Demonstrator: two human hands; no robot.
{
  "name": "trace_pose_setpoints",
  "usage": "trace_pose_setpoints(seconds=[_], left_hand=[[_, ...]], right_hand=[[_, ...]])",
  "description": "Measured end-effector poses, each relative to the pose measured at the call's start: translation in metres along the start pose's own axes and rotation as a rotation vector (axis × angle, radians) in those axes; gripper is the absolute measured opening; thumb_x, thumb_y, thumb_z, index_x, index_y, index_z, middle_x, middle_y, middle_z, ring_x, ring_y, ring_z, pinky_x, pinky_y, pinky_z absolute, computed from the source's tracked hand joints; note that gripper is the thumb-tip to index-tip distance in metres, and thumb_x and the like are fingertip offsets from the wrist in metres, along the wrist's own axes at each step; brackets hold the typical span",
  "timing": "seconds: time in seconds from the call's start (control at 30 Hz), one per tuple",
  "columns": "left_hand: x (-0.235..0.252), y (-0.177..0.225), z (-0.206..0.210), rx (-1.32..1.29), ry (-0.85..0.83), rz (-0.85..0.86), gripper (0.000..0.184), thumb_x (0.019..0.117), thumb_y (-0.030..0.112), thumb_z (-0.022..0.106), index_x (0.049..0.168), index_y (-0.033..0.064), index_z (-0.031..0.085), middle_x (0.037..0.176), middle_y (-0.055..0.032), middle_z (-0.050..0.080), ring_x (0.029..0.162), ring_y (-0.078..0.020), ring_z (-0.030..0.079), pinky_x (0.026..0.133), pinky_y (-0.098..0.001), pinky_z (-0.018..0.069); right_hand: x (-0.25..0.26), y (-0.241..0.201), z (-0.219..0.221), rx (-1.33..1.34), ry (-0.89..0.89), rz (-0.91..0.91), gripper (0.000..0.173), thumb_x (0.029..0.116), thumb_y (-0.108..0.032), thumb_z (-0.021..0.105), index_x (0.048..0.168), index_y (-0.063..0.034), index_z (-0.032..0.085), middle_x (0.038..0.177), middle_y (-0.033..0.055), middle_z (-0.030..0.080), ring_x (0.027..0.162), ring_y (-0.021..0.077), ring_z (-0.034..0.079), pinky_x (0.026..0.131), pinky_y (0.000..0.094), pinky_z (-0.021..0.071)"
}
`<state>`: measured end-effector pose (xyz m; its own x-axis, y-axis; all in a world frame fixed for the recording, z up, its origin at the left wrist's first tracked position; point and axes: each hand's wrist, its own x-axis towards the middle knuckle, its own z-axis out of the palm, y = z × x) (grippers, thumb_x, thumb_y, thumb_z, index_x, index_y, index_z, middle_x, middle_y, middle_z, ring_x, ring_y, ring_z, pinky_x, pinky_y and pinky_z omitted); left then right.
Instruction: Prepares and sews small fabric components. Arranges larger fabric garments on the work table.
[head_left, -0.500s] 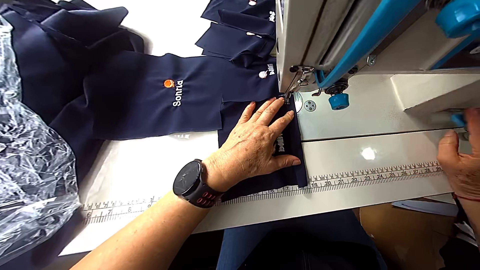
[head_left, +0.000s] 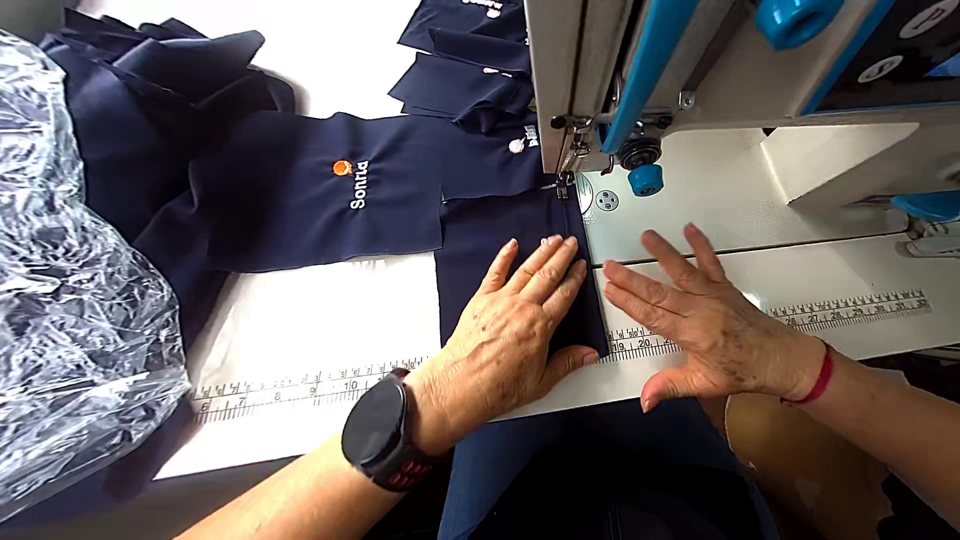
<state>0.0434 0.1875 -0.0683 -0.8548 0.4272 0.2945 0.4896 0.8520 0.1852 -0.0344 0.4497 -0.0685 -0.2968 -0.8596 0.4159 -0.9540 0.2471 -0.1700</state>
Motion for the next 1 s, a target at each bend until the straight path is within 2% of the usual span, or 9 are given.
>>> trace_pose_setpoints(seconds=[0.1, 0.27, 0.4, 0.47, 0.53, 0.63, 0.73, 0.87, 1.0], left_hand=[[-0.021, 0.012, 0.002, -0.044, -0.005, 0.030, 0.081, 0.0977, 0.067, 0.036, 0.141, 0.0029, 0.060, 0.152, -0.0131, 0.054, 0.145, -0.0253, 0.047, 0.119, -0.0540, 0.0319], [-0.041, 0.011, 0.003, -0.136, 0.008, 0.149, 0.072, 0.1014, 0.064, 0.038, 0.139, 0.0075, 0.063, 0.151, -0.0088, 0.055, 0.146, -0.0210, 0.044, 0.124, -0.0488, 0.0267], [-0.043, 0.009, 0.004, -0.173, 0.020, 0.182, 0.066, 0.1022, 0.062, 0.039, 0.134, 0.0108, 0.065, 0.150, -0.0084, 0.056, 0.146, -0.0207, 0.044, 0.124, -0.0498, 0.0259], [-0.043, 0.008, 0.003, -0.179, 0.019, 0.182, 0.066, 0.1019, 0.062, 0.039, 0.135, 0.0113, 0.065, 0.149, -0.0080, 0.057, 0.146, -0.0214, 0.045, 0.124, -0.0506, 0.0262], [-0.043, 0.007, 0.001, -0.168, 0.003, 0.183, 0.065, 0.1015, 0.062, 0.040, 0.135, 0.0127, 0.066, 0.149, -0.0075, 0.057, 0.146, -0.0225, 0.044, 0.124, -0.0504, 0.0266], [-0.046, 0.009, -0.002, -0.146, -0.004, 0.169, 0.061, 0.1020, 0.060, 0.041, 0.135, 0.0156, 0.067, 0.149, -0.0097, 0.056, 0.147, -0.0268, 0.043, 0.124, -0.0510, 0.0275], [-0.050, 0.010, -0.001, -0.148, 0.008, 0.144, 0.060, 0.1021, 0.061, 0.042, 0.137, 0.0180, 0.064, 0.148, -0.0113, 0.057, 0.146, -0.0276, 0.044, 0.122, -0.0517, 0.0297], [-0.050, 0.008, -0.003, -0.178, 0.001, 0.124, 0.063, 0.0998, 0.066, 0.042, 0.139, 0.0214, 0.063, 0.147, -0.0166, 0.054, 0.146, -0.0311, 0.042, 0.122, -0.0514, 0.0305], [-0.042, 0.002, -0.005, -0.161, -0.023, 0.135, 0.063, 0.1008, 0.066, 0.038, 0.139, 0.0220, 0.064, 0.148, -0.0129, 0.055, 0.147, -0.0297, 0.042, 0.122, -0.0520, 0.0293]], right_hand=[[0.002, 0.001, 0.009, 0.056, -0.115, -0.077, 0.095, 0.0918, -0.082, 0.028, 0.151, -0.0113, 0.052, 0.161, 0.0034, 0.045, 0.156, 0.0327, 0.023, 0.119, 0.0712, 0.0043], [-0.021, -0.011, 0.005, 0.055, -0.220, -0.062, 0.099, 0.0895, -0.086, 0.024, 0.159, -0.0172, 0.041, 0.168, -0.0014, 0.032, 0.160, 0.0277, 0.011, 0.119, 0.0724, -0.0022], [-0.027, -0.014, 0.005, 0.058, -0.219, -0.072, 0.096, 0.0887, -0.086, 0.026, 0.156, -0.0213, 0.047, 0.166, -0.0031, 0.036, 0.159, 0.0304, 0.011, 0.118, 0.0741, -0.0022], [-0.025, -0.014, 0.005, 0.046, -0.216, -0.073, 0.091, 0.0892, -0.086, 0.026, 0.154, -0.0255, 0.050, 0.165, -0.0037, 0.037, 0.159, 0.0322, 0.013, 0.118, 0.0746, 0.0019], [-0.022, -0.016, 0.005, 0.040, -0.183, -0.072, 0.086, 0.0911, -0.084, 0.028, 0.149, -0.0263, 0.056, 0.161, -0.0039, 0.045, 0.157, 0.0316, 0.022, 0.119, 0.0707, 0.0078], [-0.018, -0.021, 0.007, 0.068, -0.107, -0.078, 0.079, 0.0964, -0.077, 0.032, 0.138, -0.0194, 0.066, 0.150, -0.0015, 0.057, 0.152, 0.0296, 0.032, 0.121, 0.0633, 0.0137], [-0.017, -0.026, 0.011, 0.091, -0.082, -0.063, 0.074, 0.0997, -0.072, 0.033, 0.134, -0.0162, 0.066, 0.148, -0.0007, 0.059, 0.150, 0.0255, 0.036, 0.122, 0.0538, 0.0181], [-0.013, -0.027, 0.007, 0.097, -0.075, -0.059, 0.071, 0.1001, -0.070, 0.037, 0.131, -0.0152, 0.069, 0.143, 0.0004, 0.063, 0.142, 0.0229, 0.045, 0.116, 0.0466, 0.0257], [-0.007, -0.019, 0.007, 0.112, -0.054, -0.073, 0.069, 0.0999, -0.069, 0.040, 0.127, -0.0137, 0.072, 0.138, 0.0008, 0.067, 0.135, 0.0221, 0.050, 0.110, 0.0433, 0.0303]])
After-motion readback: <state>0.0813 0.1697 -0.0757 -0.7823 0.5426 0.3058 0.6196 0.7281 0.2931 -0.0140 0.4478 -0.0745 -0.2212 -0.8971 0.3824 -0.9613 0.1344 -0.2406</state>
